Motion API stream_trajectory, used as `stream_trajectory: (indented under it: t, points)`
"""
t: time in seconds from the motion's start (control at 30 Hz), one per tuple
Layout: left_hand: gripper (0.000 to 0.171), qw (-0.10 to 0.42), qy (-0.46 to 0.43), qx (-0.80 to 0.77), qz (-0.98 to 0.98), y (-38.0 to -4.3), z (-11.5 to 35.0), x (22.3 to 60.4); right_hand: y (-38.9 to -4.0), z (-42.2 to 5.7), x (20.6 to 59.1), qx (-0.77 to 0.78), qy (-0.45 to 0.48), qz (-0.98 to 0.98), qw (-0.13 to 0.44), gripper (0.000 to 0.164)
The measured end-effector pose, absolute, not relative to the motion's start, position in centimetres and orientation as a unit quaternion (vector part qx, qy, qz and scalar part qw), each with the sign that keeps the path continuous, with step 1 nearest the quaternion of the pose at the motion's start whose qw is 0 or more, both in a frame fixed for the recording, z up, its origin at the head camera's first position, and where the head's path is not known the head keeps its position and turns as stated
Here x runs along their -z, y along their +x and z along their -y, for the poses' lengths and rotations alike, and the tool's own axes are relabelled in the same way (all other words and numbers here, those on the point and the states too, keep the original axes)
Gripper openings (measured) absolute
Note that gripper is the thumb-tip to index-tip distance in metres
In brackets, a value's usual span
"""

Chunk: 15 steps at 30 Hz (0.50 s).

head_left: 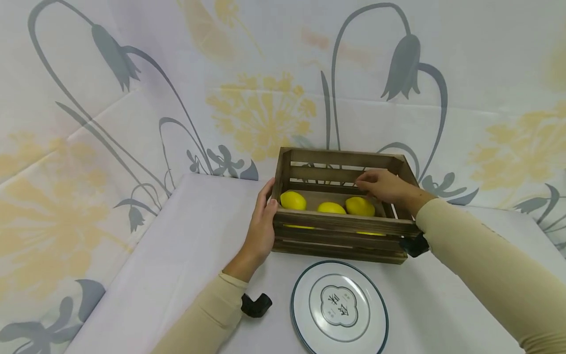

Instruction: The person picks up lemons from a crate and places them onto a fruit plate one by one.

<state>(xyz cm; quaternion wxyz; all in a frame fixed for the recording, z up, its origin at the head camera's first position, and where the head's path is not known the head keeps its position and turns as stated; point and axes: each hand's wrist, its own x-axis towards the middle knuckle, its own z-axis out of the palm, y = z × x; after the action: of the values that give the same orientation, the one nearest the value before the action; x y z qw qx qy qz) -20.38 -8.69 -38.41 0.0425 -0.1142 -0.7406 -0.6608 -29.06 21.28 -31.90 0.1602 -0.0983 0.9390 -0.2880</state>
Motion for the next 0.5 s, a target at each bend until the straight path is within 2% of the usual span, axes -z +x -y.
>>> stream_trajectory:
  t: [0.5]
  points:
    - [0.049,0.038,-0.113,0.657,0.745,-20.5,8.8,38.6,-29.3,-21.7,32.9,0.251,-0.128,-0.926,0.25,0.05]
